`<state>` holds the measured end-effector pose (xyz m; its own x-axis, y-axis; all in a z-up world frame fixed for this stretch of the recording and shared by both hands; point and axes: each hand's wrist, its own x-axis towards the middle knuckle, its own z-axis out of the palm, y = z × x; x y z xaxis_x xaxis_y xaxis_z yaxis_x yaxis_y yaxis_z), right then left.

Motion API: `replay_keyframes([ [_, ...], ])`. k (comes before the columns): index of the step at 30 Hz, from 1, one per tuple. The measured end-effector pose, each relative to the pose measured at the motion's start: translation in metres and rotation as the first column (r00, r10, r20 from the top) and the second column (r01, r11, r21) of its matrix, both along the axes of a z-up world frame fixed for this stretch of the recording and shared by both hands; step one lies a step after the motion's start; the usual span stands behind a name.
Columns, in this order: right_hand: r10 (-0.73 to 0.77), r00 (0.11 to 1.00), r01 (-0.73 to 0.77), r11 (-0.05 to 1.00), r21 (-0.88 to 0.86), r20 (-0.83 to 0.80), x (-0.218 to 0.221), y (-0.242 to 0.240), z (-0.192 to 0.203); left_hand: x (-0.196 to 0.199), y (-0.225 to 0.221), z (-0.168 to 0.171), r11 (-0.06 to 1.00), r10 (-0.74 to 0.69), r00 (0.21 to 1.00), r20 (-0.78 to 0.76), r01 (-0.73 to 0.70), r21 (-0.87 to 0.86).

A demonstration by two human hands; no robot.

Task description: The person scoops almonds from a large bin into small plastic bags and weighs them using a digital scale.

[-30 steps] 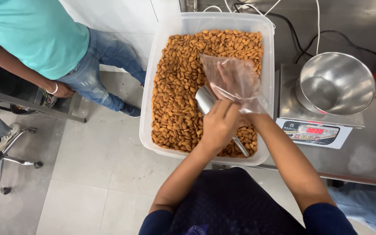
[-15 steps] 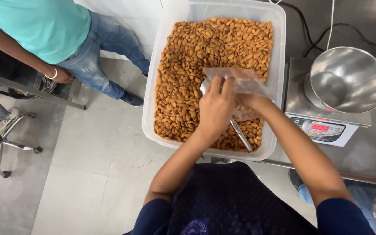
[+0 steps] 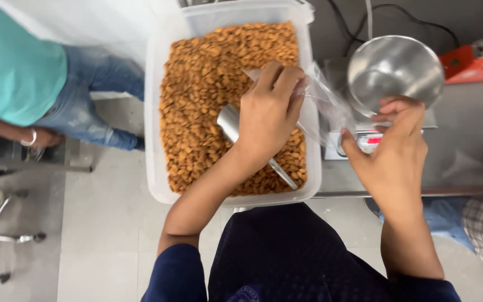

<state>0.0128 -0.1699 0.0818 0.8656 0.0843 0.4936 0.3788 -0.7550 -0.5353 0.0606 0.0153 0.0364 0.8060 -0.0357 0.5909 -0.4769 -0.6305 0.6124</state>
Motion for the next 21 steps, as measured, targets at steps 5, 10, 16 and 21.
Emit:
replay_keyframes([
  [5, -0.155, 0.983, 0.161, 0.985, 0.054, -0.096, 0.015, -0.046, -0.012, 0.015, -0.039, 0.029, 0.992, -0.123, 0.988, 0.094, 0.125, -0.018],
  [10, -0.339, 0.919, 0.355, 0.934, -0.048, 0.2, 0.037, -0.091, -0.024, 0.053, -0.079, 0.02, 0.978, -0.208, 0.973, 0.1, 0.205, 0.039],
  [16, -0.187, 0.955, 0.245, 0.935, -0.257, 0.23, 0.051, -0.12, -0.009, 0.099, -0.124, -0.016, 0.957, -0.284, 0.958, 0.045, 0.28, 0.075],
  [21, -0.112, 0.988, 0.145, 0.915, -0.377, 0.108, 0.097, -0.16, -0.03, 0.157, -0.157, -0.07, 0.958, -0.236, 0.972, 0.0, 0.233, 0.167],
])
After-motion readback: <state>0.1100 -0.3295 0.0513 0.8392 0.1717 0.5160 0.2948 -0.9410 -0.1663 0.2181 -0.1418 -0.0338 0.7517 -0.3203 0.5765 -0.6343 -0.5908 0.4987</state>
